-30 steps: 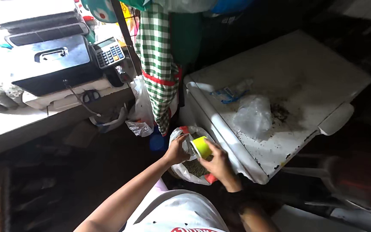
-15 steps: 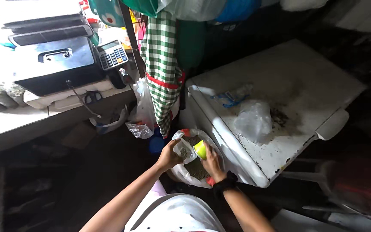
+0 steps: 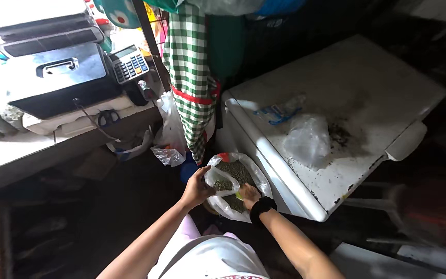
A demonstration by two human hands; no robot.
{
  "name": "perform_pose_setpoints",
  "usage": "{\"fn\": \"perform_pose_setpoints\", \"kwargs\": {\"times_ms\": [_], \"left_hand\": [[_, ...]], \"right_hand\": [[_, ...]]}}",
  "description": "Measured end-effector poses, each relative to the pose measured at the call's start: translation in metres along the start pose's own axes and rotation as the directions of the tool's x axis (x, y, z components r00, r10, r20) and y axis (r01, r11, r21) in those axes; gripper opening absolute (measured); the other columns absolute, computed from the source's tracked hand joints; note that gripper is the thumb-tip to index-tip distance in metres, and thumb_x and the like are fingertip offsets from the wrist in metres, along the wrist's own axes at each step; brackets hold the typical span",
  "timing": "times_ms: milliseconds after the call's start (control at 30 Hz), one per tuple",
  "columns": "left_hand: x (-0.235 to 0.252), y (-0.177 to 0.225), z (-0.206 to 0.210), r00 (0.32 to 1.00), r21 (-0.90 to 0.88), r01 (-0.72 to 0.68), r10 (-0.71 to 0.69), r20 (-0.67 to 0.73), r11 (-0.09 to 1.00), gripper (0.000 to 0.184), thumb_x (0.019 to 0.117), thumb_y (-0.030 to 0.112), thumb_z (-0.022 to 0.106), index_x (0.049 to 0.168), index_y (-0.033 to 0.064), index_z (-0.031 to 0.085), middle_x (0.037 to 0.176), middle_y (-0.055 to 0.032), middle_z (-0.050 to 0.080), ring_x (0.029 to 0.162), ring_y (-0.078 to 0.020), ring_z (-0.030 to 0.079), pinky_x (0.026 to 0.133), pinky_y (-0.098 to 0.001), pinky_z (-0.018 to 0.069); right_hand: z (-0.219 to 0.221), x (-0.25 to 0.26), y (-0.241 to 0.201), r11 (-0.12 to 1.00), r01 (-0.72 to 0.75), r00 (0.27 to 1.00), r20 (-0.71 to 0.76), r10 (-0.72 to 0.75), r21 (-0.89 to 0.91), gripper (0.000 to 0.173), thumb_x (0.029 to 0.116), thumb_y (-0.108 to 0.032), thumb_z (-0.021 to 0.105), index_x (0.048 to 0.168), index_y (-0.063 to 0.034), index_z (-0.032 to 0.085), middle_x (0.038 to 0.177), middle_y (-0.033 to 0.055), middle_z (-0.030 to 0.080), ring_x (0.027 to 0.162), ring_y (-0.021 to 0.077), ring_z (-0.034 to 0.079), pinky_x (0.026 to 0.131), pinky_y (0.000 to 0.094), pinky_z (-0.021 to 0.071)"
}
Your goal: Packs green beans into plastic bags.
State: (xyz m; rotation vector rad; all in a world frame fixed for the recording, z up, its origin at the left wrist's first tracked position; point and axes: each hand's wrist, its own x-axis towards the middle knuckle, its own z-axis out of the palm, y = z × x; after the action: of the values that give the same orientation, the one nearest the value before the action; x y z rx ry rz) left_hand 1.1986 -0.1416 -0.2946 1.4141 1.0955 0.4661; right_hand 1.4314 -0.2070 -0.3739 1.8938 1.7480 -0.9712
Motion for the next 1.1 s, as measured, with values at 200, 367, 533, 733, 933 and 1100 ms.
{"fn": "perform_pose_setpoints", "kwargs": {"times_ms": [200,367,533,733,933,1100], "left_hand": [[0.005,0.007,0.007,0.998,-0.036,-0.05,0.049,-0.026,0.998,0.085,0.0766,-0.003,0.082,0.152,0.0009,0.042,0.151,-0.0182,0.047,0.085,-0.0164,0.073,0.075,-0.0321,0.0638],[0.01,0.006,0.009,0.998,-0.006,-0.053,0.053,-0.026,0.999,0.086,0.0762,-0.003,0.082,0.152,0.0005,0.042,0.153,-0.0196,0.045,0.085,-0.0175,0.073,0.074,-0.0326,0.0635],[0.011,0.008,0.011,0.998,-0.005,-0.048,0.047,-0.033,0.999,0.085,0.0773,-0.004,0.081,0.153,-0.0001,0.04,0.154,-0.0199,0.042,0.085,-0.0174,0.073,0.073,-0.0321,0.0635],[0.016,0.003,0.014,0.995,-0.035,-0.092,0.09,-0.05,0.995,0.087,0.0758,-0.004,0.081,0.153,-0.0006,0.04,0.155,-0.0206,0.041,0.09,-0.0186,0.072,0.074,-0.0333,0.0636],[0.019,0.015,0.016,0.994,0.046,-0.085,0.081,0.069,0.995,0.089,0.0743,-0.005,0.081,0.154,0.0015,0.04,0.156,-0.0215,0.04,0.097,-0.0236,0.072,0.076,-0.0378,0.0635],[0.018,0.031,0.029,0.984,0.136,-0.095,0.072,0.162,0.986,0.091,0.074,-0.004,0.081,0.154,0.0008,0.039,0.157,-0.0213,0.04,0.107,-0.0265,0.069,0.081,-0.0392,0.0618]], "right_hand": [[0.027,0.033,0.042,0.975,0.127,0.985,0.091,-0.145,0.181,0.084,0.0652,-0.008,0.091,0.142,-0.015,0.058,0.127,0.025,0.066,0.119,0.0456,0.062,0.101,0.0671,0.0468],[0.024,0.039,0.054,0.888,0.08,0.97,0.17,-0.174,0.452,0.071,0.0812,-0.004,0.08,0.147,-0.0066,0.054,0.14,0.0251,0.059,0.131,0.0393,0.057,0.111,0.058,0.043],[0.011,0.03,0.062,0.784,-0.035,0.978,0.184,-0.101,0.62,0.059,0.0963,0.0,0.061,0.153,-0.0053,0.046,0.146,0.025,0.054,0.131,0.0377,0.057,0.108,0.0547,0.0456],[-0.013,-0.006,0.065,0.457,-0.026,0.993,0.075,-0.089,0.889,0.067,0.0902,0.014,0.044,0.154,-0.0052,0.044,0.152,0.0195,0.05,0.117,0.0278,0.064,0.089,0.046,0.0568],[-0.05,-0.063,0.07,0.291,0.144,0.989,-0.129,-0.072,0.946,0.062,0.0889,0.004,0.045,0.15,0.0002,0.046,0.139,0.0208,0.058,0.104,0.0249,0.069,0.081,0.0421,0.061],[-0.086,-0.097,0.056,0.316,0.211,0.977,-0.208,-0.046,0.925,0.066,0.085,0.003,0.05,0.151,0.001,0.045,0.142,0.0208,0.057,0.108,0.025,0.069,0.082,0.041,0.0623]]}}
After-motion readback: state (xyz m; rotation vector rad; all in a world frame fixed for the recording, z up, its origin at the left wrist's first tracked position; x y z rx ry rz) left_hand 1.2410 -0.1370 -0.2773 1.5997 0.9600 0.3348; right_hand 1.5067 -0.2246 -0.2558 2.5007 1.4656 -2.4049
